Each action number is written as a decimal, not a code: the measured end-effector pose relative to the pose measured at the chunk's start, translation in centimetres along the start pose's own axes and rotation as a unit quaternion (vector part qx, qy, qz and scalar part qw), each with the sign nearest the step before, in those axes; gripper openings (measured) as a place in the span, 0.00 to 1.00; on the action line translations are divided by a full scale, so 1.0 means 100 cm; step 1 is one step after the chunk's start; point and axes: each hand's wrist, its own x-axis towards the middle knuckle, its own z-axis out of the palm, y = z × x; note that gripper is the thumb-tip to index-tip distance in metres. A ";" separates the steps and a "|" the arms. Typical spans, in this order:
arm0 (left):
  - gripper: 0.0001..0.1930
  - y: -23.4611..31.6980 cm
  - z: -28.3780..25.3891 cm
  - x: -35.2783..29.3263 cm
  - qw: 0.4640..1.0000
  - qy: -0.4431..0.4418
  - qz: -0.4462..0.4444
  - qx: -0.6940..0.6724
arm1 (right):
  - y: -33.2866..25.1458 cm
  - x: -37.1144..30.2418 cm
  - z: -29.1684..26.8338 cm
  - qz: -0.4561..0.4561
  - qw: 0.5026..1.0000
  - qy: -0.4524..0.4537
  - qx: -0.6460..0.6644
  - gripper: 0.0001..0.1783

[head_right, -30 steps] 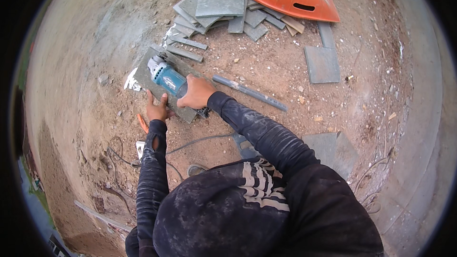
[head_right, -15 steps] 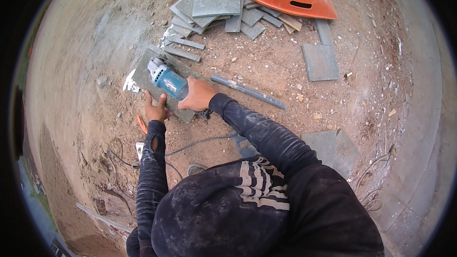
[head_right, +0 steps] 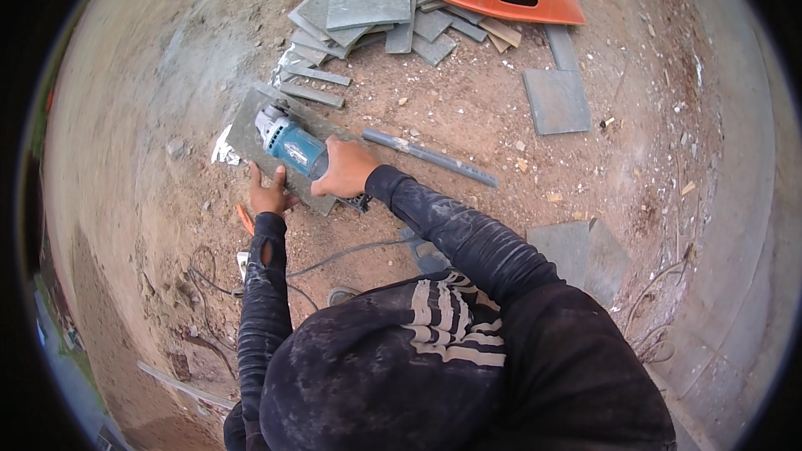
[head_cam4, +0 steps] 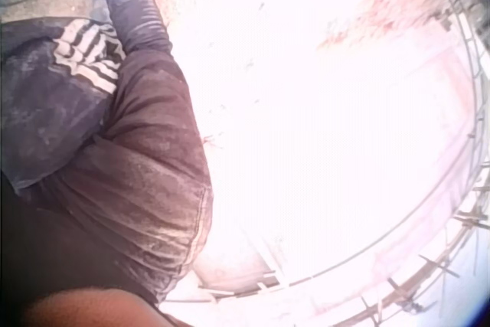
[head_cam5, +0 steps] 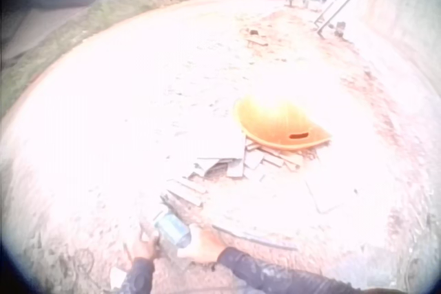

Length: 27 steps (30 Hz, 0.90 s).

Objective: The person uses an angle grinder to cut a rectangular tile placed on the ground. They hold the tile steady with one hand while guiding the grinder along a marked line, creating dust. After completing the cut, they separate the pieces and set the grinder aside.

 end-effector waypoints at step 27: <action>0.42 0.004 -0.002 -0.001 1.000 -0.009 -0.011 0.024 | 0.006 -0.024 -0.010 0.009 1.000 -0.019 -0.022 0.45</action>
